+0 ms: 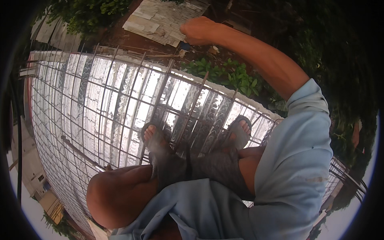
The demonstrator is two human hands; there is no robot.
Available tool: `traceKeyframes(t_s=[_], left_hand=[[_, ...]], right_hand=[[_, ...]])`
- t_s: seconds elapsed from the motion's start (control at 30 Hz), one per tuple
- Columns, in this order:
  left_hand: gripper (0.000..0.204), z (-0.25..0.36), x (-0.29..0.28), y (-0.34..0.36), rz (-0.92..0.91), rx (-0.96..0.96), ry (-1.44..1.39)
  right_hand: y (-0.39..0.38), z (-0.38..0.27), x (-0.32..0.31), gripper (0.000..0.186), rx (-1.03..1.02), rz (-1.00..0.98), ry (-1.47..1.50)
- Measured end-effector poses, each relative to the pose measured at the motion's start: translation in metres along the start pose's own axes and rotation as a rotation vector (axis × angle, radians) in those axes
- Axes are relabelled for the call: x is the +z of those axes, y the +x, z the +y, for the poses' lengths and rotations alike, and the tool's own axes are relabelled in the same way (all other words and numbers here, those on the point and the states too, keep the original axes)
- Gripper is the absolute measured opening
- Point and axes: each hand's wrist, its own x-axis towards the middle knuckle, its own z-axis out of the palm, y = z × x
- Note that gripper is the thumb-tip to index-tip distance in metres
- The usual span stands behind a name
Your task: The person stands on a metal scaffolding platform and uses a curved metal bar to adjust and tighten the rebar grid. They repeatedly insert the bar into the grid and apply leverage to secure the structure.
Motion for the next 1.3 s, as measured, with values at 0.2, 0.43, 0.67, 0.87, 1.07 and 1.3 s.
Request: traceKeyframes(t_s=[0.2, 0.43, 0.67, 0.87, 1.07, 1.3], left_hand=[[0.017, -0.231, 0.095, 0.047, 0.49, -0.493, -0.786], [0.023, -0.162, 0.099, 0.131, 0.041, -0.062, -0.179], [0.031, -0.093, 0.094, 0.196, -0.049, 0.121, -0.014], [0.037, -0.027, 0.128, 0.231, -0.1, 0.417, 0.001], [0.055, -0.003, 0.138, 0.263, -0.176, 0.519, -0.35], [0.049, -0.076, 0.209, 0.307, 0.035, 0.33, -0.201]], right_hand=[[-0.001, -0.081, -0.033, 0.031, -0.21, 0.057, 0.014], [-0.029, -0.14, 0.009, 0.043, -0.672, 0.054, -0.103], [-0.067, -0.117, 0.027, 0.015, -0.326, -0.244, 0.02], [-0.123, -0.092, -0.004, 0.016, 0.008, -0.383, 0.036], [-0.219, -0.062, -0.023, 0.026, 0.355, -0.541, -0.09], [-0.371, -0.04, -0.07, 0.035, 0.695, -0.354, -0.369]])
